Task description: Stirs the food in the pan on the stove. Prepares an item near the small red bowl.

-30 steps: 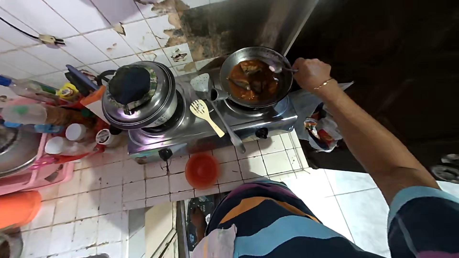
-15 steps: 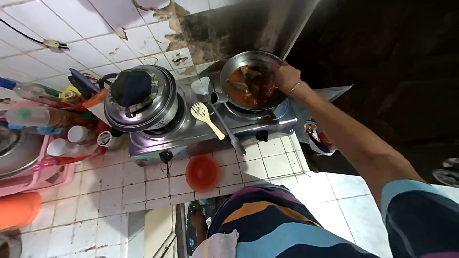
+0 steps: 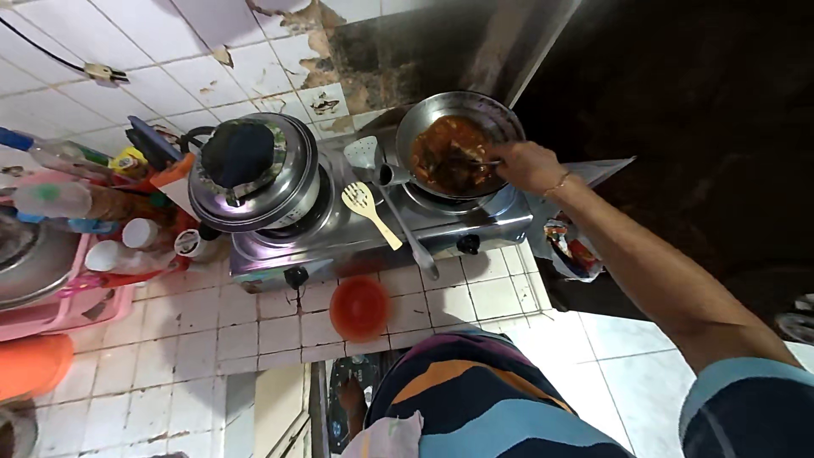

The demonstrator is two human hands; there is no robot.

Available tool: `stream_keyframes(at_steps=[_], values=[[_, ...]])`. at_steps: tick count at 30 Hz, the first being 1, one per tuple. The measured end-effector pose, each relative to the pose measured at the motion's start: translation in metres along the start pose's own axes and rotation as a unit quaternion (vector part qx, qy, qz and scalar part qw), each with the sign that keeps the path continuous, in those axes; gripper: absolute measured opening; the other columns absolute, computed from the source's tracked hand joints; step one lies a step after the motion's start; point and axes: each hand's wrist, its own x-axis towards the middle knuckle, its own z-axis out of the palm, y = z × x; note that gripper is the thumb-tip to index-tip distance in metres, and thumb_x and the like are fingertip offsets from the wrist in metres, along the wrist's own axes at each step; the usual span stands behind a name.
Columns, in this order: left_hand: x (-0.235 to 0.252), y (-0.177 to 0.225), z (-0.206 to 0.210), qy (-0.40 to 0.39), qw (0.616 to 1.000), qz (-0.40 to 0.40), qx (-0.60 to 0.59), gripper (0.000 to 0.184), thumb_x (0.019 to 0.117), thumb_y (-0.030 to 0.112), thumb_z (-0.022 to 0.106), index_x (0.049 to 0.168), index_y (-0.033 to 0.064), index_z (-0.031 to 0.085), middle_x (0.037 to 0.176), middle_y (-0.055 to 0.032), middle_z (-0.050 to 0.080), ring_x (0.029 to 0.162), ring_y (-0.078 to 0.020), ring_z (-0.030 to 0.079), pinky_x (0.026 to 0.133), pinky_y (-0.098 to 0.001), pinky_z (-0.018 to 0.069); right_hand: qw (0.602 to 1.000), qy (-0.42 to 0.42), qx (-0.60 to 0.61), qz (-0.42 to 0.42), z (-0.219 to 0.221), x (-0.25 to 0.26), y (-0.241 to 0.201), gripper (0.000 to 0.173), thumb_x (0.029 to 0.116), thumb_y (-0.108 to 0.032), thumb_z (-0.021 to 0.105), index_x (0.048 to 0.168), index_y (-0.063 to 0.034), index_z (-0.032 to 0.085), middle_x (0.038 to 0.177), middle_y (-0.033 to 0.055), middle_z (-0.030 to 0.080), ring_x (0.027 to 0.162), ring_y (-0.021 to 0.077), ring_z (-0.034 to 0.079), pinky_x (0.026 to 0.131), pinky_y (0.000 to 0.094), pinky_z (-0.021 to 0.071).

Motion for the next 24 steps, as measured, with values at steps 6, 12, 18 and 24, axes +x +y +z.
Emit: stream_keyframes(at_steps=[6, 12, 18, 24], values=[[-0.001, 0.023, -0.007, 0.005, 1.0, 0.018, -0.009, 0.043, 0.1112, 0.023, 0.044, 0.138, -0.009, 0.056, 0.138, -0.0346, 0.056, 0.134, -0.049, 0.05, 0.113, -0.0609, 0.0364, 0.998, 0.062, -0.021, 0.021, -0.018, 0.009, -0.017, 0.029, 0.102, -0.005, 0.055, 0.127, -0.0057, 0.069, 0.129, 0.0313, 0.062, 0.114, 0.0553, 0.062, 0.085, 0.074, 0.0477], [0.013, 0.005, 0.003, 0.008, 1.0, 0.011, -0.006, 0.043, 0.11, 0.024, 0.047, 0.136, -0.0088, 0.057, 0.137, -0.034, 0.057, 0.132, -0.0487, 0.052, 0.112, -0.0618, 0.037, 0.99, 0.057, -0.073, -0.105, 0.023, 0.027, -0.038, 0.045, 0.0968, 0.009, 0.056, 0.134, -0.0121, 0.068, 0.132, 0.0355, 0.053, 0.109, 0.0561, 0.061, 0.081, 0.0675, 0.0528], [0.0, 0.005, -0.002, -0.003, 1.0, -0.007, -0.011, 0.046, 0.1112, 0.028, 0.044, 0.135, -0.0079, 0.059, 0.134, -0.033, 0.059, 0.129, -0.0468, 0.055, 0.111, -0.0601, 0.0393, 0.992, 0.025, -0.106, -0.057, -0.012, 0.001, -0.013, 0.033, 0.0977, 0.003, 0.061, 0.123, -0.0127, 0.074, 0.133, 0.033, 0.057, 0.105, 0.0561, 0.063, 0.077, 0.0719, 0.0515], [0.004, 0.002, 0.003, -0.002, 1.0, -0.004, -0.026, 0.043, 0.1105, 0.023, 0.046, 0.136, -0.0098, 0.056, 0.133, -0.0354, 0.058, 0.128, -0.0488, 0.055, 0.11, -0.0602, 0.0396, 0.993, 0.001, -0.115, -0.002, -0.025, -0.028, -0.004, 0.026, 0.1001, -0.003, 0.058, 0.116, -0.0116, 0.077, 0.119, 0.0273, 0.067, 0.103, 0.0509, 0.066, 0.077, 0.0706, 0.0502]])
